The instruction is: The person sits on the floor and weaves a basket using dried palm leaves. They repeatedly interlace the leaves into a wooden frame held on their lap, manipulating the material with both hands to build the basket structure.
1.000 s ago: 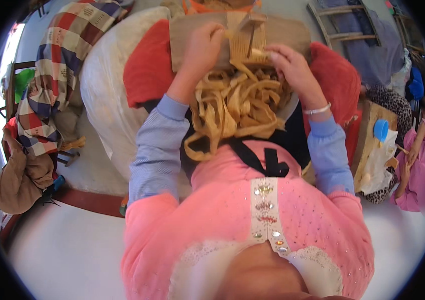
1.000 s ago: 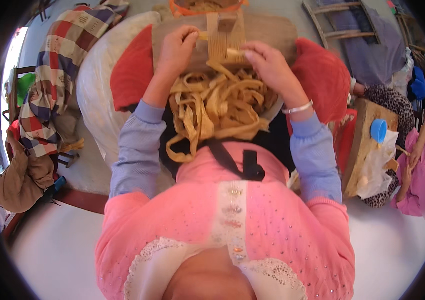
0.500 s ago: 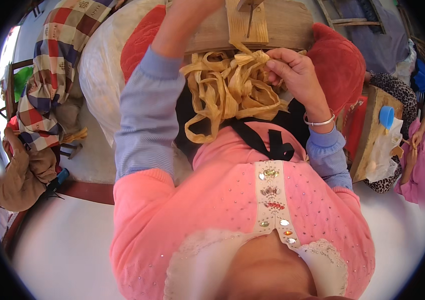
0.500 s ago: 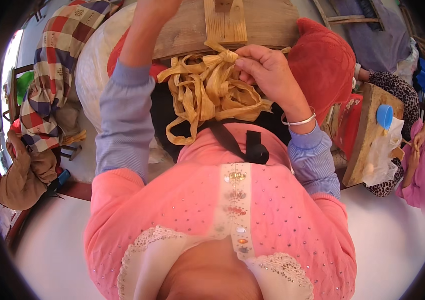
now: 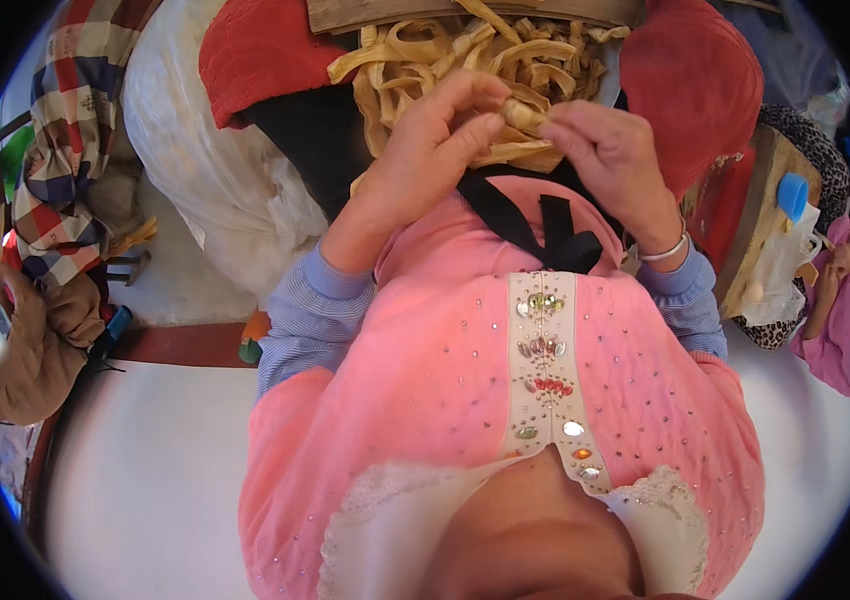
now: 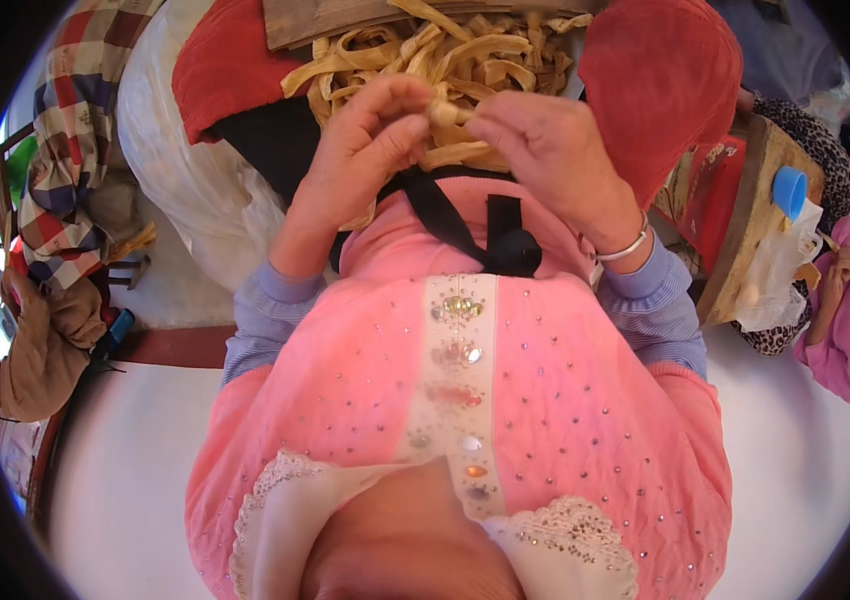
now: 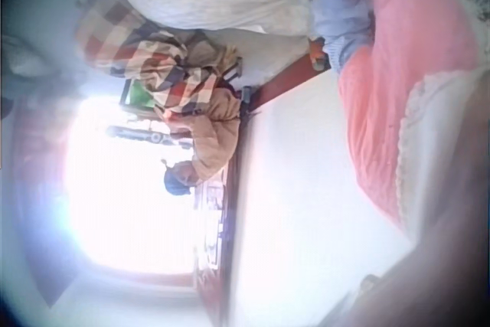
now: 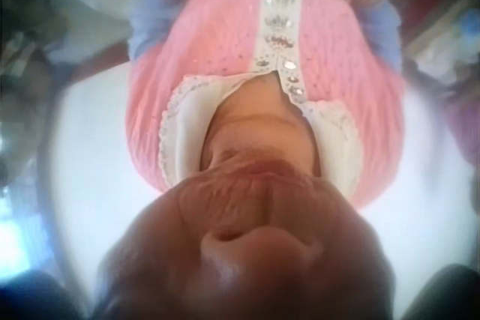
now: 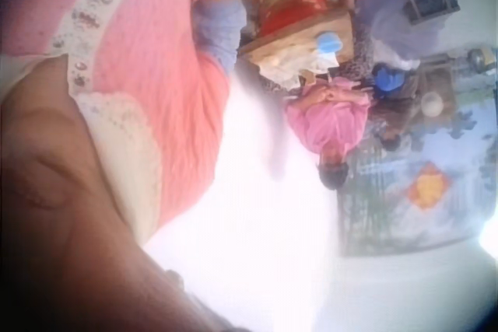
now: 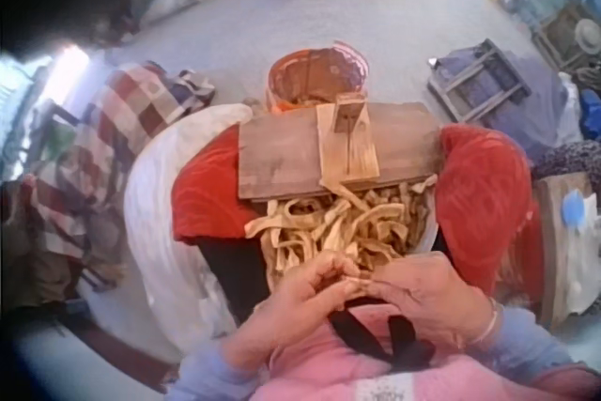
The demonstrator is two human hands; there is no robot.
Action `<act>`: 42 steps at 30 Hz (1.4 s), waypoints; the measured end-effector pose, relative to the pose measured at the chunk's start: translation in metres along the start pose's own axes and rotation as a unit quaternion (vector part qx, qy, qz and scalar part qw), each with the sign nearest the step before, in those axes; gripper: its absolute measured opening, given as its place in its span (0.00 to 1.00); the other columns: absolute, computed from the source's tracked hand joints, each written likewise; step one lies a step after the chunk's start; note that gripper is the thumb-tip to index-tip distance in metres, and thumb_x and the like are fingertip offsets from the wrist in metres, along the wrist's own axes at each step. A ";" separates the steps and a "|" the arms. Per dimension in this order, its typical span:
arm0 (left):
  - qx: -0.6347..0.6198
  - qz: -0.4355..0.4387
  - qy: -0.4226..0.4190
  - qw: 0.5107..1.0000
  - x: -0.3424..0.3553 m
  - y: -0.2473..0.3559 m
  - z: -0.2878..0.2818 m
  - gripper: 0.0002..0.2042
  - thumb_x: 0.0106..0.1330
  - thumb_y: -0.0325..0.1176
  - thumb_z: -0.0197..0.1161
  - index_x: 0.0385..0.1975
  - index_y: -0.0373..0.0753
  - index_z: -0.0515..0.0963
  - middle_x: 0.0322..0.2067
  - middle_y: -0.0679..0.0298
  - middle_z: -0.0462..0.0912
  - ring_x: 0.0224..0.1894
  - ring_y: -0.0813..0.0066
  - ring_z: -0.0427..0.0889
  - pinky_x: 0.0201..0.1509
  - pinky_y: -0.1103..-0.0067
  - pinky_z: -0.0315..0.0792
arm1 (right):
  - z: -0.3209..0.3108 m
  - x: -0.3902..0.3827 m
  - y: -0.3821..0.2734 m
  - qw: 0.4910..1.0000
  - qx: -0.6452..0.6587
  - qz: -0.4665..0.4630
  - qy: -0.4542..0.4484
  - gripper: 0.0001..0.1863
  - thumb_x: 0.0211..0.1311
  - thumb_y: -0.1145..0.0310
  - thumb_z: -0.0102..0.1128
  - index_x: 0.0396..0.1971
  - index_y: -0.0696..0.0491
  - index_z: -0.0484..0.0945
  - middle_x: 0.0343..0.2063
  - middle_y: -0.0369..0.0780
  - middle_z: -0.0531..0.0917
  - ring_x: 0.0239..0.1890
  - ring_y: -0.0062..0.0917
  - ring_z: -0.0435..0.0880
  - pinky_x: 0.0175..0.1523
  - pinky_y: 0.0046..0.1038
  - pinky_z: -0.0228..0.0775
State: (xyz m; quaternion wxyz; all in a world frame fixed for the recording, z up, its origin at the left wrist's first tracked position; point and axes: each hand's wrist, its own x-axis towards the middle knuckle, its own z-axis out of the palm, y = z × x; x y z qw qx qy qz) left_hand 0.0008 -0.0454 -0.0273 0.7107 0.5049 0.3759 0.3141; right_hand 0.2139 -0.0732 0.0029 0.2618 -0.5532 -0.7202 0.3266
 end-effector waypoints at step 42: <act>-0.069 0.161 0.210 0.962 -0.055 0.077 -0.058 0.13 0.72 0.39 0.49 0.37 0.35 0.75 0.15 0.77 0.61 0.17 0.89 0.54 0.23 0.84 0.51 | -0.045 -0.016 -0.012 0.976 0.119 0.151 -0.103 0.08 0.60 0.70 0.61 0.34 0.58 0.74 0.18 0.40 0.70 0.20 0.22 0.67 0.27 0.24 0.63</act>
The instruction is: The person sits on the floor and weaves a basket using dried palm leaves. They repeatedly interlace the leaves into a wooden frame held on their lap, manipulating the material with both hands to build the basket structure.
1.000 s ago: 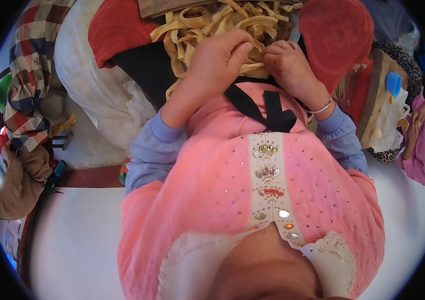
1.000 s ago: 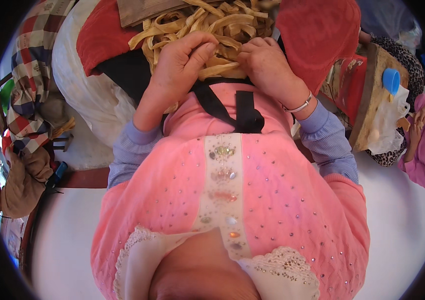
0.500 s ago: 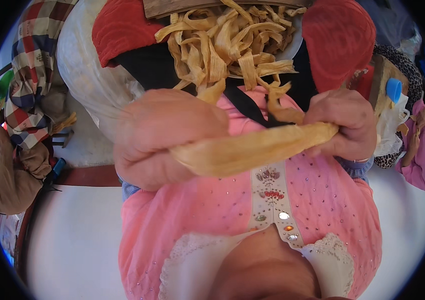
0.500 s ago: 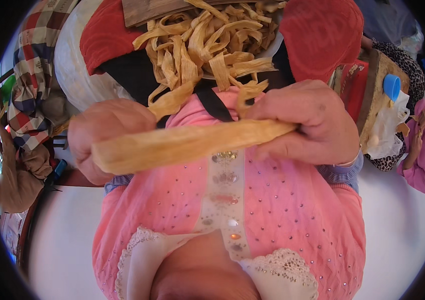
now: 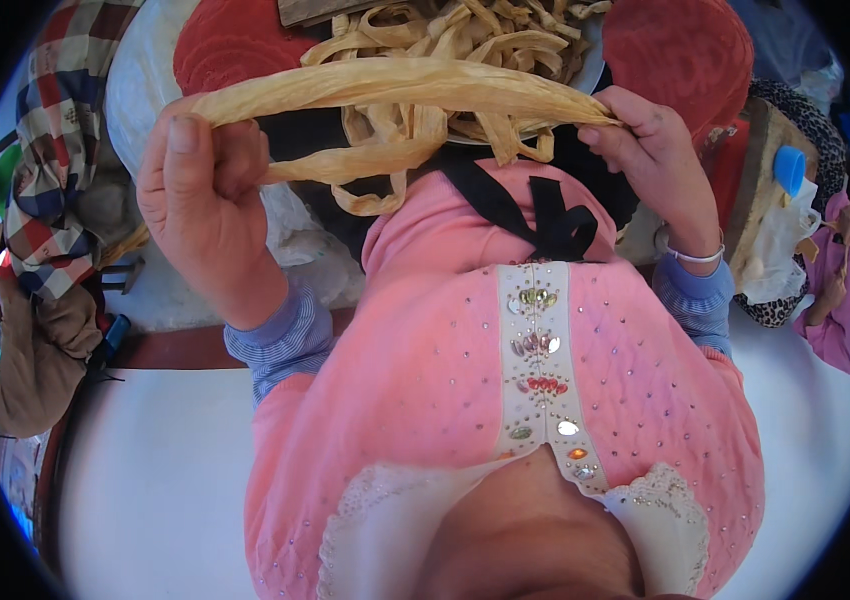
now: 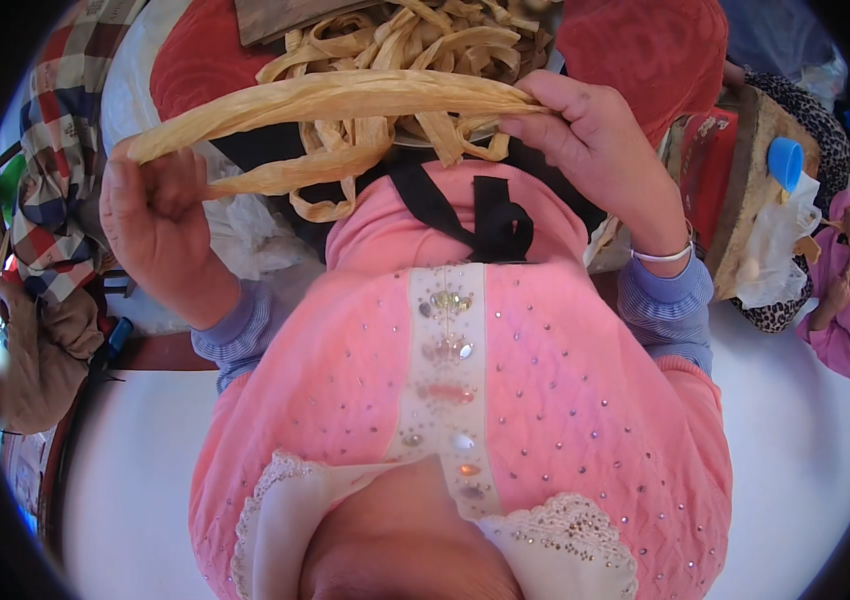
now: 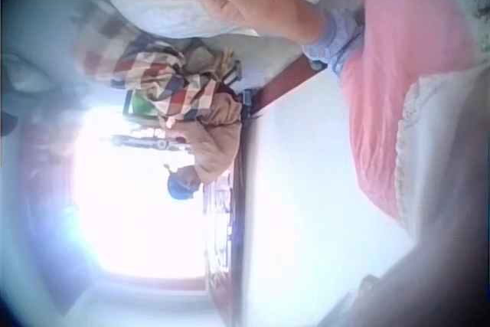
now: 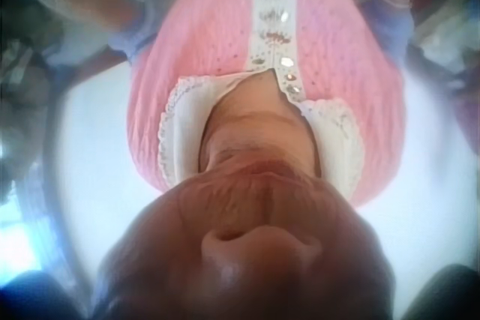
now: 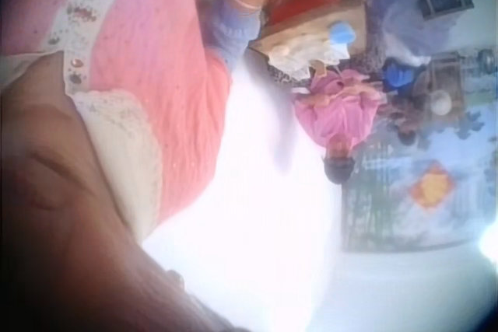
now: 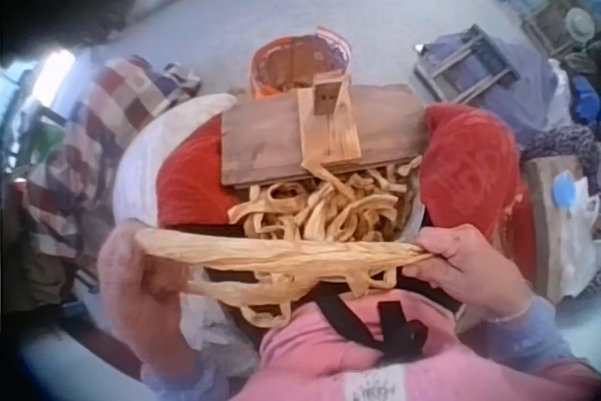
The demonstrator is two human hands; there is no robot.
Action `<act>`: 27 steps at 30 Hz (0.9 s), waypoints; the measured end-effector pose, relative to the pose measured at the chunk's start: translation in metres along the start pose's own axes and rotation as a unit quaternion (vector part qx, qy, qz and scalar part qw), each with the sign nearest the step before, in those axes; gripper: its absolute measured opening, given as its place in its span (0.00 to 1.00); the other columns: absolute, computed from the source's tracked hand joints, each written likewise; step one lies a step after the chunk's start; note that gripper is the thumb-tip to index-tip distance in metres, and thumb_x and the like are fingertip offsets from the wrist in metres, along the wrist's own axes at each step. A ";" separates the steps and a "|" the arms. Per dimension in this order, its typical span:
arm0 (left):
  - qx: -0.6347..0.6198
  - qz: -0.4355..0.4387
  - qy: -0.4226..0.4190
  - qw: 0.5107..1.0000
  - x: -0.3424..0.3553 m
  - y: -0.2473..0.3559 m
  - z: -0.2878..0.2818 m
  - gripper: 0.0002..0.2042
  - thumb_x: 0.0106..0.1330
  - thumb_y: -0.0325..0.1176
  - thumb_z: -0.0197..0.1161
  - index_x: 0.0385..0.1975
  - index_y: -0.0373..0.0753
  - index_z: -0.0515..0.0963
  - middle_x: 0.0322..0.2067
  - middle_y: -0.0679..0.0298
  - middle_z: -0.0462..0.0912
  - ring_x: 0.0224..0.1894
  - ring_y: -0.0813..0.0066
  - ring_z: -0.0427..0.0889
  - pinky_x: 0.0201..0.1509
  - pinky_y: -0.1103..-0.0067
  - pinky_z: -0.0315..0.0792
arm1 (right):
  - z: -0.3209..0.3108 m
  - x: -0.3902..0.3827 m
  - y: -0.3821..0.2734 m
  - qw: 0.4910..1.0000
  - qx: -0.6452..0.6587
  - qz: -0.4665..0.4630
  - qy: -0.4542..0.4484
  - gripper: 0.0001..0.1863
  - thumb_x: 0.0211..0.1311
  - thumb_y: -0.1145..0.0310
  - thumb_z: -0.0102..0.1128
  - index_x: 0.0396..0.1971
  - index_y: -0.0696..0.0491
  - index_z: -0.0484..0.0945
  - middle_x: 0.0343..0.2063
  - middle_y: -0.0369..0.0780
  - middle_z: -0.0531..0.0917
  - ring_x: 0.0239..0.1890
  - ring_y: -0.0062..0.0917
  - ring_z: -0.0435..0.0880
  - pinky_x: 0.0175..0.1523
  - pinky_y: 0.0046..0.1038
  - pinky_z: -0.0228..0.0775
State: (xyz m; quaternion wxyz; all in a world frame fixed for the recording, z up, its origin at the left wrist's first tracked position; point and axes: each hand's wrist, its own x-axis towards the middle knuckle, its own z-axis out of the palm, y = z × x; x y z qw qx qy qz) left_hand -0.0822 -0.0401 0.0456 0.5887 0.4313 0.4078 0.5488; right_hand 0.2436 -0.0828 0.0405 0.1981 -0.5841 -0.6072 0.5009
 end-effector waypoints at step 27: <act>0.342 -0.044 -0.315 0.884 0.047 -0.086 0.087 0.16 0.69 0.39 0.53 0.46 0.33 0.74 0.29 0.58 0.79 0.31 0.71 0.78 0.35 0.77 0.71 | -0.014 0.049 -0.001 0.986 -0.153 -0.066 -0.001 0.12 0.56 0.67 0.62 0.36 0.57 0.77 0.23 0.44 0.79 0.25 0.29 0.78 0.34 0.26 0.70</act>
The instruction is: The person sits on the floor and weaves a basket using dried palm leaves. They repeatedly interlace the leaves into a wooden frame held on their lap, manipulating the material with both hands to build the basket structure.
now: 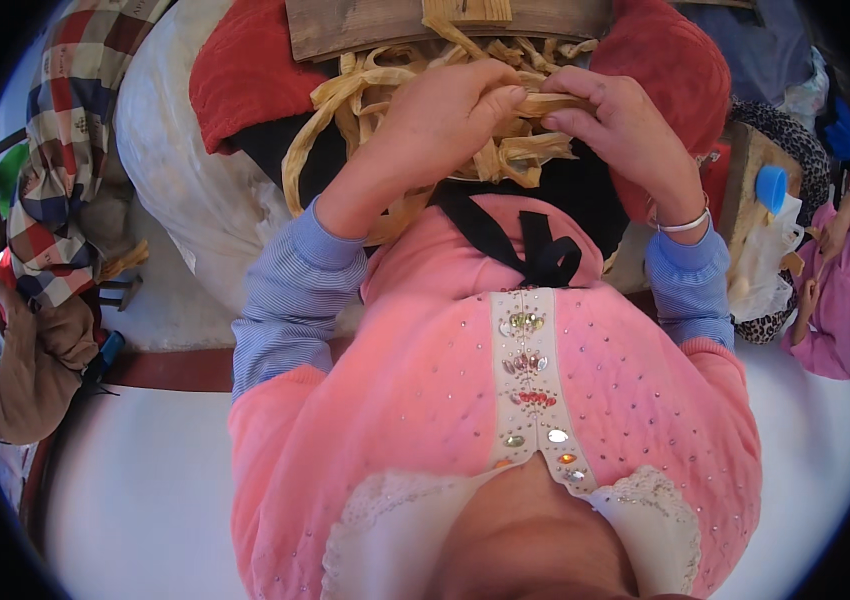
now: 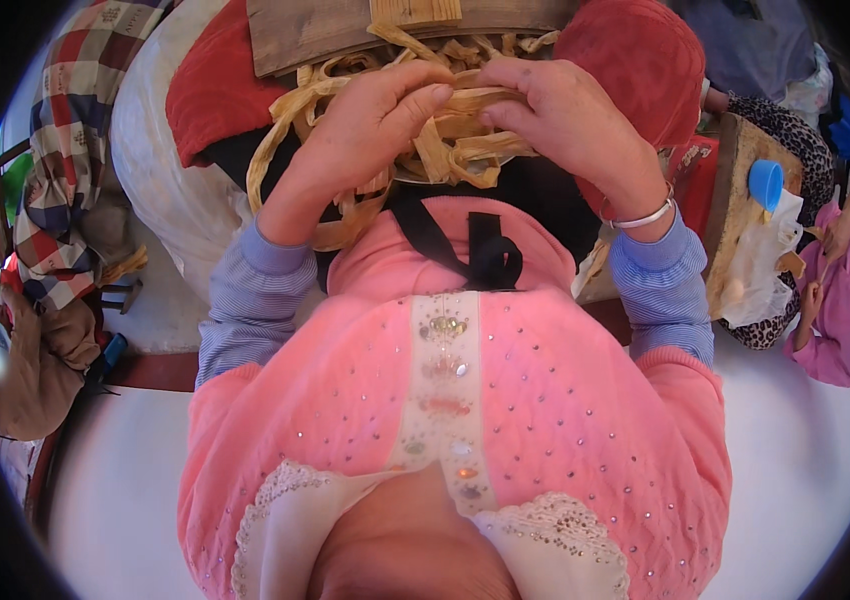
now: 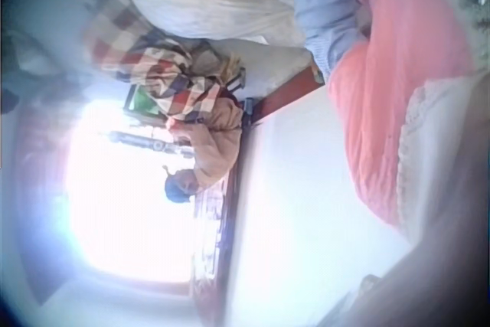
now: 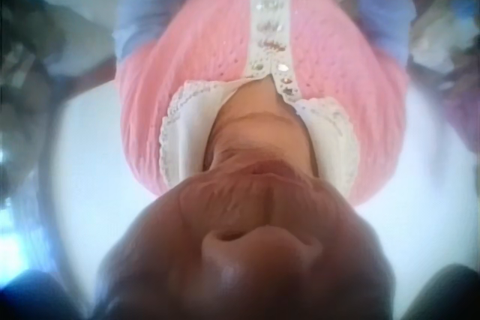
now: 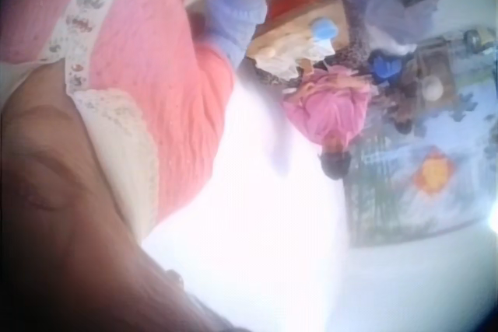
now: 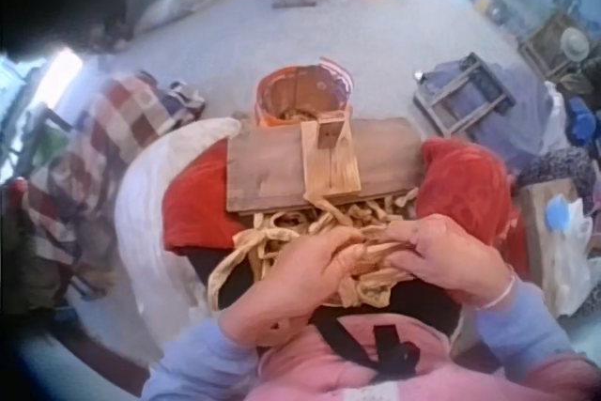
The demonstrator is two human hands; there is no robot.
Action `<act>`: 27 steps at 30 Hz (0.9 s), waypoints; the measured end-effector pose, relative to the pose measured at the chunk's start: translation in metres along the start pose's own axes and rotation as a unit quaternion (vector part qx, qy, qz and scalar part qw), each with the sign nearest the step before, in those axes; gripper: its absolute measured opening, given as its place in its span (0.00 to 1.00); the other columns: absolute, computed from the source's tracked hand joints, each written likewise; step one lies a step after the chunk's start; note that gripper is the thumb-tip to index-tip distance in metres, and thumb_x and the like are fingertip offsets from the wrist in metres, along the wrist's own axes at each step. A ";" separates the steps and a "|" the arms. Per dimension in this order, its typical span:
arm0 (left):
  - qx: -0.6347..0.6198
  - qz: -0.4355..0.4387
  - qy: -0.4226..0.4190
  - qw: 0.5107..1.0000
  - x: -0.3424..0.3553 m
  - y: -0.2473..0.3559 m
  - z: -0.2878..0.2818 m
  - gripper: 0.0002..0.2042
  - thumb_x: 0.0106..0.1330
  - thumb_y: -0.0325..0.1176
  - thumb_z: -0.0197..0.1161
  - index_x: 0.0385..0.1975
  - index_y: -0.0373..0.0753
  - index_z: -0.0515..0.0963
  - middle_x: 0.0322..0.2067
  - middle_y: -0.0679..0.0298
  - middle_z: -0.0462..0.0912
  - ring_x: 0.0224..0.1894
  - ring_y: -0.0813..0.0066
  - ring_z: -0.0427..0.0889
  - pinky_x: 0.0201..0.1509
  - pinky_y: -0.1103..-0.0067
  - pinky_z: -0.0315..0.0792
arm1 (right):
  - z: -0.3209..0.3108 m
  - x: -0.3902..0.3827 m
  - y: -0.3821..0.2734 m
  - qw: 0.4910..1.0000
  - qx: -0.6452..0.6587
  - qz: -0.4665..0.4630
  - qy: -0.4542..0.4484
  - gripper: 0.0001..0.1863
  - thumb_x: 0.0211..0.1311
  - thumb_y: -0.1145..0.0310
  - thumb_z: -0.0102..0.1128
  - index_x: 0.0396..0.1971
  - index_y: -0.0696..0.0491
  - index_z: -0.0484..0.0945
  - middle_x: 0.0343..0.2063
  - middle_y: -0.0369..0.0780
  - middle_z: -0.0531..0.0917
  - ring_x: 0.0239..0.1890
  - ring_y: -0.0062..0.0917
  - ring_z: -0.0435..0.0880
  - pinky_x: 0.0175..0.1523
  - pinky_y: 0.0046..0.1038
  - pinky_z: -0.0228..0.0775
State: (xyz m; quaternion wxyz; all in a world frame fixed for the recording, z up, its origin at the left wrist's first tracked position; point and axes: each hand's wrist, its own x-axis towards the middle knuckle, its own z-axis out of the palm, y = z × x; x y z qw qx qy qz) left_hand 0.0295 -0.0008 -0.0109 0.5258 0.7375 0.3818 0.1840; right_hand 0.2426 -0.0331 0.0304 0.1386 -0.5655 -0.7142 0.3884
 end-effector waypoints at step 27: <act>-0.509 -0.006 -0.033 0.860 0.031 0.008 -0.003 0.11 0.68 0.31 0.52 0.49 0.39 0.69 0.22 0.74 0.66 0.16 0.92 0.55 0.18 0.90 0.48 | 0.040 0.067 -0.004 0.912 0.179 -0.125 0.348 0.13 0.65 0.63 0.57 0.44 0.53 0.81 0.21 0.33 0.81 0.22 0.19 0.80 0.27 0.21 0.70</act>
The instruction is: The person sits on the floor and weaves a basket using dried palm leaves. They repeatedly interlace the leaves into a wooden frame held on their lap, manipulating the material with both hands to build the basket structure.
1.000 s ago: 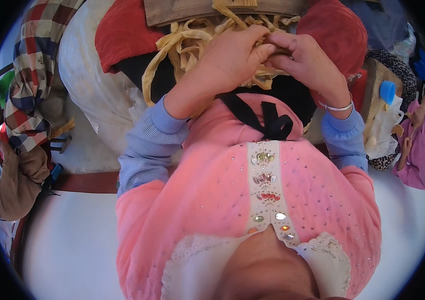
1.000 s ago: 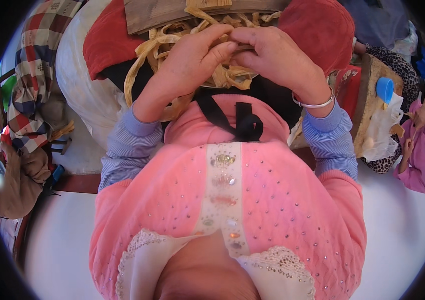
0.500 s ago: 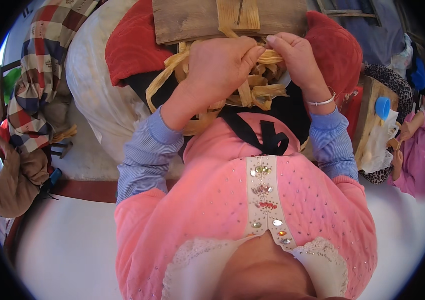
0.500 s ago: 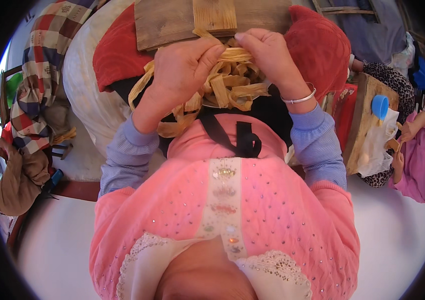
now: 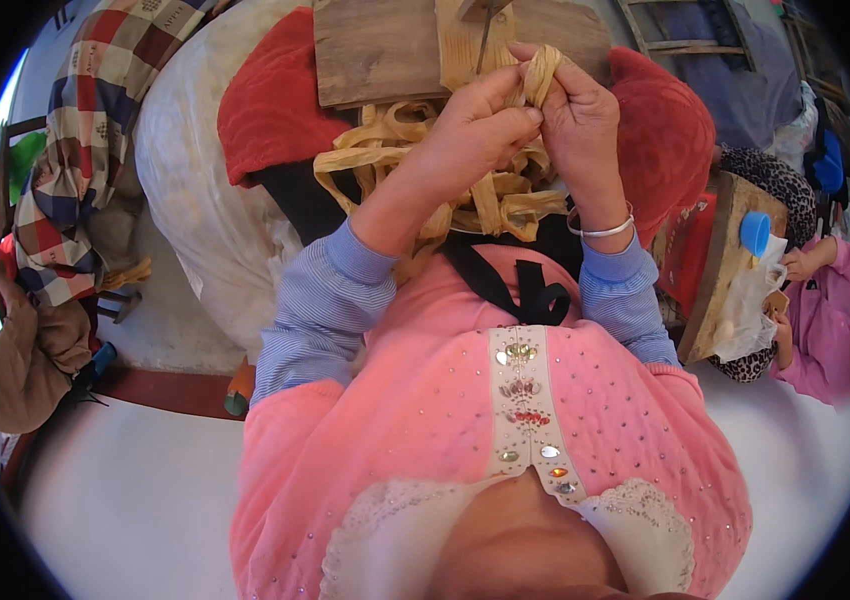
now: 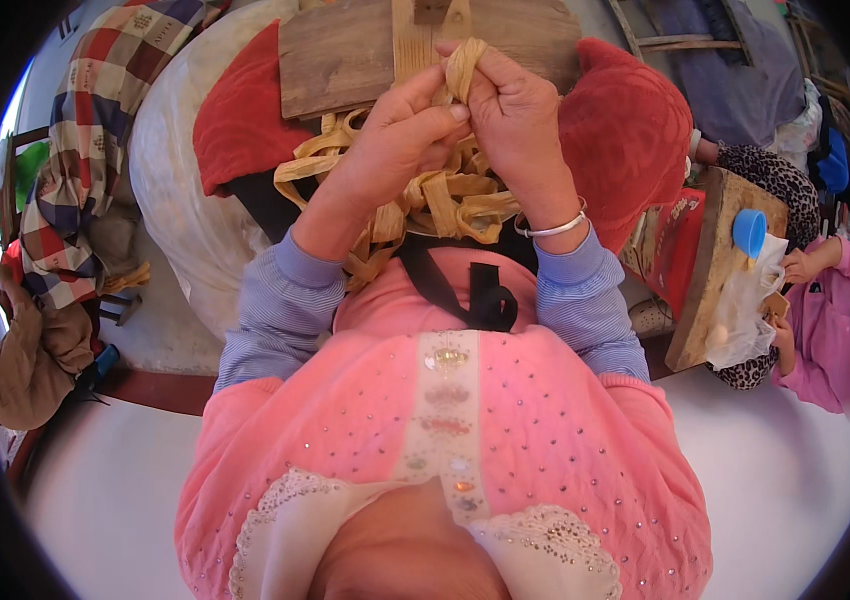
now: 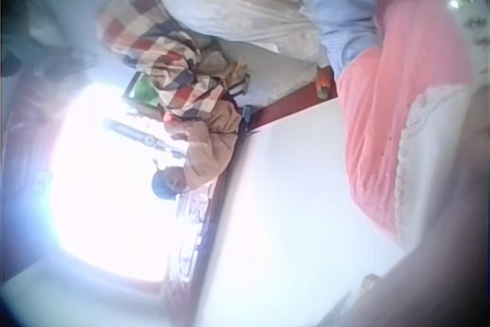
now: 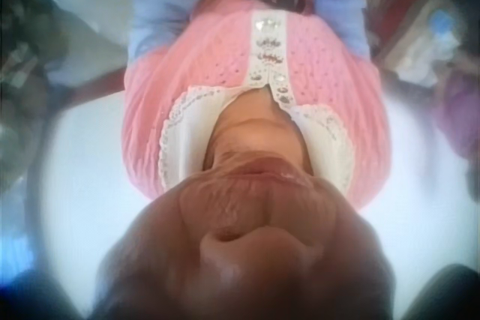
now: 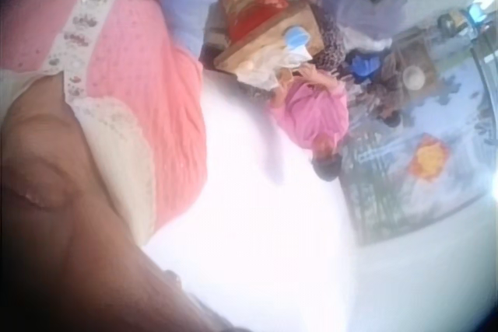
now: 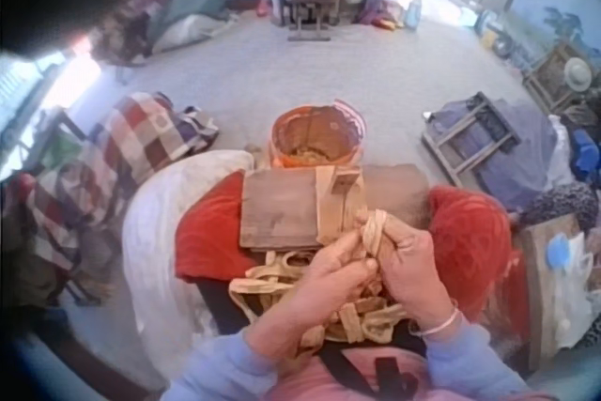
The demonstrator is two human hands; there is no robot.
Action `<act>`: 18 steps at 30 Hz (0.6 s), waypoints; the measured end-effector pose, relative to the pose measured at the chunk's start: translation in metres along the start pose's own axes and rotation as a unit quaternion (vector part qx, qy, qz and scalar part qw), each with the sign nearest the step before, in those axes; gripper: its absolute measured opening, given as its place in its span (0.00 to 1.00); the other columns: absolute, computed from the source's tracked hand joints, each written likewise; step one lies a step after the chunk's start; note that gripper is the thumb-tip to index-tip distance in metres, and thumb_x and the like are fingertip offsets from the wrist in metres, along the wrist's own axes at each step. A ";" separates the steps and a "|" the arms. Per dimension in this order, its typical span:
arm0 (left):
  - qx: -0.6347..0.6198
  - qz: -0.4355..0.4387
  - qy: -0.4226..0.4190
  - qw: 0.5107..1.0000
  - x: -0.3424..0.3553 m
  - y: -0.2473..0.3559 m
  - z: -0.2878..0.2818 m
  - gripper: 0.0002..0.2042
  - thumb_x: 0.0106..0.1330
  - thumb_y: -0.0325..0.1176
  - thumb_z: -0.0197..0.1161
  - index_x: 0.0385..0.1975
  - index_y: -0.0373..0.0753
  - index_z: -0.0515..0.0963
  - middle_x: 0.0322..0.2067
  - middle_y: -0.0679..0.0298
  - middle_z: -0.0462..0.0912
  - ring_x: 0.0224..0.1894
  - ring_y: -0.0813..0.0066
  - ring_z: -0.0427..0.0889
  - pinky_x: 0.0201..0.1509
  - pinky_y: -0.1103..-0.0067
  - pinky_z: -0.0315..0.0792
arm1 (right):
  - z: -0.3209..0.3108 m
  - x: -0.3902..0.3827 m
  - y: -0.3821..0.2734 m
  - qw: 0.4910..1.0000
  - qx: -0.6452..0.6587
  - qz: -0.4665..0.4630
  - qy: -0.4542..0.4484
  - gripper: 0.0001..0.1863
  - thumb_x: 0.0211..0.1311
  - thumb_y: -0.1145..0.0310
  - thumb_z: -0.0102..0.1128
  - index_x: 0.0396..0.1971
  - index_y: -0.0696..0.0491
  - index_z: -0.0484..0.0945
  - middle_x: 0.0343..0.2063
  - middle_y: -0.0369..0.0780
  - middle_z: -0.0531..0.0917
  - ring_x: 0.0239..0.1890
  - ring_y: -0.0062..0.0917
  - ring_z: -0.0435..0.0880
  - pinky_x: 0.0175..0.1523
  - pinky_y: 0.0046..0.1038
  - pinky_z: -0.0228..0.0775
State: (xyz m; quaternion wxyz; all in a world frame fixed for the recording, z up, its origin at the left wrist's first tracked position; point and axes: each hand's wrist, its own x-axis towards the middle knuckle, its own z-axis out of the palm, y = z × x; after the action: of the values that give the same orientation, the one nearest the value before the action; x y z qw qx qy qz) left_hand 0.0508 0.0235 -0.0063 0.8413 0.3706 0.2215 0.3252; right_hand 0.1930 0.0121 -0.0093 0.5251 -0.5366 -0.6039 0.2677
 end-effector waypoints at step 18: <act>0.556 0.299 0.183 0.753 -0.017 -0.039 -0.013 0.19 0.58 0.23 0.60 0.51 0.36 0.74 0.41 0.55 0.79 0.41 0.58 0.78 0.44 0.74 0.73 | -0.007 -0.032 0.006 0.770 0.441 0.439 -0.143 0.14 0.66 0.60 0.56 0.39 0.56 0.80 0.37 0.34 0.81 0.40 0.17 0.79 0.48 0.23 0.70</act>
State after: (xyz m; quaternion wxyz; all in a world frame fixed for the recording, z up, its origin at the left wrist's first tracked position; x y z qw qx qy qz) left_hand 0.0459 -0.0027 -0.0423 0.2901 0.7540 0.3908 0.4411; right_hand 0.1972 -0.0173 -0.0234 0.4368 -0.4087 -0.1858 0.7795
